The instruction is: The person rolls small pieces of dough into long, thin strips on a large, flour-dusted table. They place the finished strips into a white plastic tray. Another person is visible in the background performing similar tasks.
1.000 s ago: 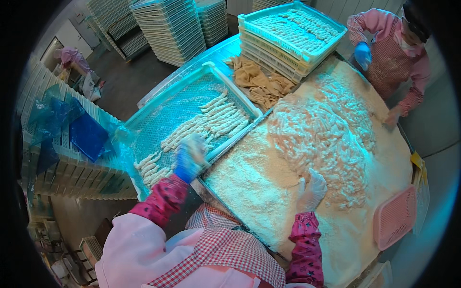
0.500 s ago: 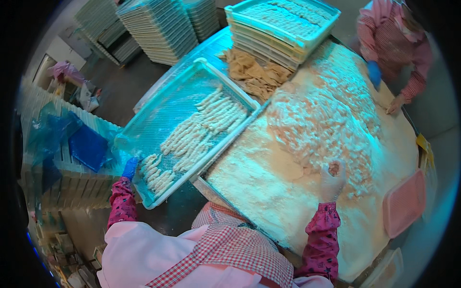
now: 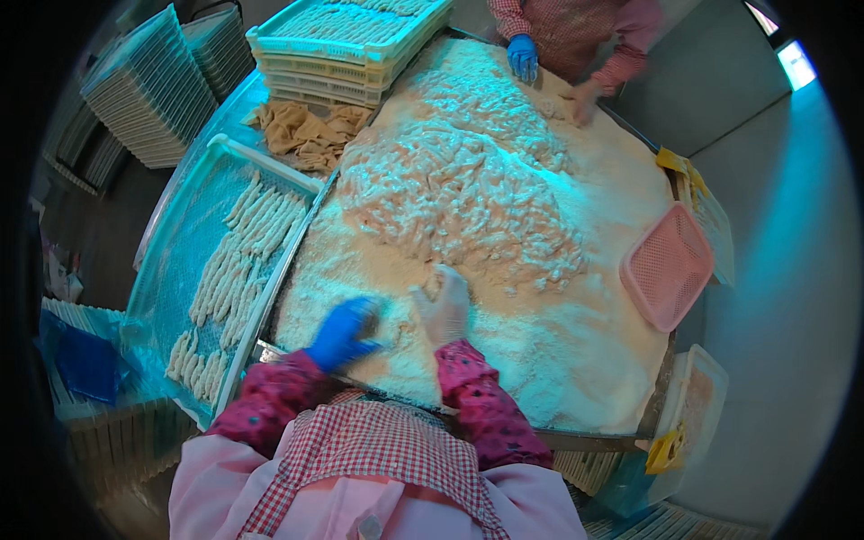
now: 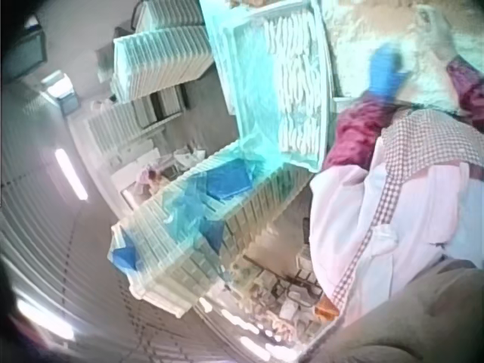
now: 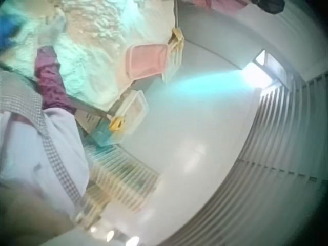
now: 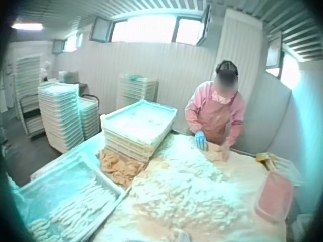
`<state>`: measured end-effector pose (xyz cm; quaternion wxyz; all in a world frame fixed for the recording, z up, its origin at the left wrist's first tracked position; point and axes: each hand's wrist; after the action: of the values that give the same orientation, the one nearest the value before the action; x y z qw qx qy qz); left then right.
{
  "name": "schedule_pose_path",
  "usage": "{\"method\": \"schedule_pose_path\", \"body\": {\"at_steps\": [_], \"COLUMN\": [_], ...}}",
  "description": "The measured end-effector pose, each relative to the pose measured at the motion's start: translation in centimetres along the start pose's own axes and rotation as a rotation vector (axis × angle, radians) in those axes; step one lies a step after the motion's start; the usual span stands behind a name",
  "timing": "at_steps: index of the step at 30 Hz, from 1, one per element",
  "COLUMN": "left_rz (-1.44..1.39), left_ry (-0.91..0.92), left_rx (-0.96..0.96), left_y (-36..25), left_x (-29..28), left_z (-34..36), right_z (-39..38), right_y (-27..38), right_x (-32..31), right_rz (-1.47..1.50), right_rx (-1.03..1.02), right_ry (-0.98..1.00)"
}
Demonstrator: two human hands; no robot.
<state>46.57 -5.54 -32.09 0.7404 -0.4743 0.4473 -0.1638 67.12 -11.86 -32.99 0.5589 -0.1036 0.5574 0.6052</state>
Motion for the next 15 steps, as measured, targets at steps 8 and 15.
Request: {"method": "schedule_pose_path", "body": {"at_steps": [8,15], "left_rz": [0.233,-0.168], "left_ry": [-0.090,-0.397], "left_rx": [0.027,-0.008], "left_y": [1.0,4.0], "left_x": [1.1,2.8], "left_z": [0.9,2.9], "right_z": [-1.1,-2.8], "right_y": [-3.5,-2.7], "right_x": [-4.5,-5.4], "right_rz": [-0.014,0.161], "right_rx": [-0.300,0.079], "right_ry": [0.534,0.340]}}
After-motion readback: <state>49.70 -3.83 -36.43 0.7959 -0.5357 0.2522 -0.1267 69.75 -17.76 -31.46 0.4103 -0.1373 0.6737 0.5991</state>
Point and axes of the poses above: each hand's wrist, its own z-axis towards the middle knuckle, its own x-axis out of the palm, y = z × x, and after that the axes turned 9 degrees about -z, right-handed
